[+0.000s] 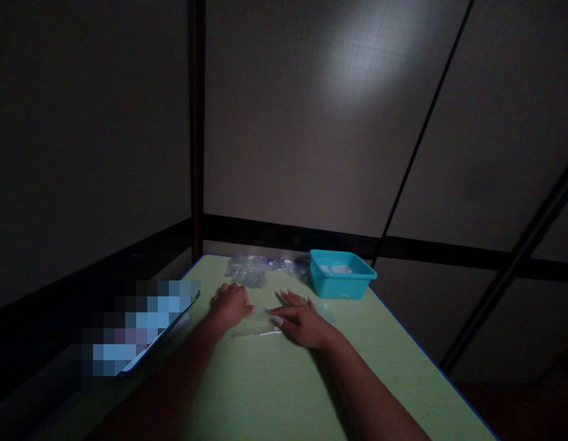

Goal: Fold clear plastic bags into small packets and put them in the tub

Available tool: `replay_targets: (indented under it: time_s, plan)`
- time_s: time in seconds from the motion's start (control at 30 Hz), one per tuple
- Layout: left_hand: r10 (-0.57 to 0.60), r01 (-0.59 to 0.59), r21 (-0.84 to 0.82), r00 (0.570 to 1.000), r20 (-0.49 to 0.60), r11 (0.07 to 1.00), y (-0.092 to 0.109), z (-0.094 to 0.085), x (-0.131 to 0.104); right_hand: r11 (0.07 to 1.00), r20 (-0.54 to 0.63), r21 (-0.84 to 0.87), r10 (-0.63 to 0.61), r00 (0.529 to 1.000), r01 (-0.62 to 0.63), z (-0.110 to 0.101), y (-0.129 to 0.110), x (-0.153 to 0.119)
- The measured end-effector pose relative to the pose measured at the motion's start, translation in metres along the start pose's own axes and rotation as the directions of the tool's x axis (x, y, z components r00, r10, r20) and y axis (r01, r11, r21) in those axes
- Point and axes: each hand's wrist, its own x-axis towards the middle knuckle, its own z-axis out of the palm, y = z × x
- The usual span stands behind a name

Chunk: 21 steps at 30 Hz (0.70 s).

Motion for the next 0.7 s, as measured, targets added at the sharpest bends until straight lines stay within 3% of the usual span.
replay_targets:
  time_s: [0.33, 0.7]
  plan:
    - [0.038, -0.026, -0.133, 0.995, 0.091, 0.991, 0.0072, -0.003, -0.0014, 0.998, 0.008, -0.067, 0.02, 1.0, -0.02, 0.0031, -0.0032, 0.001]
    - [0.218, -0.179, -0.262, 0.968, 0.128, 0.948, 0.0028, 0.0013, 0.0012, 0.998, 0.022, -0.057, 0.031, 0.999, -0.03, 0.0029, -0.002, 0.0006]
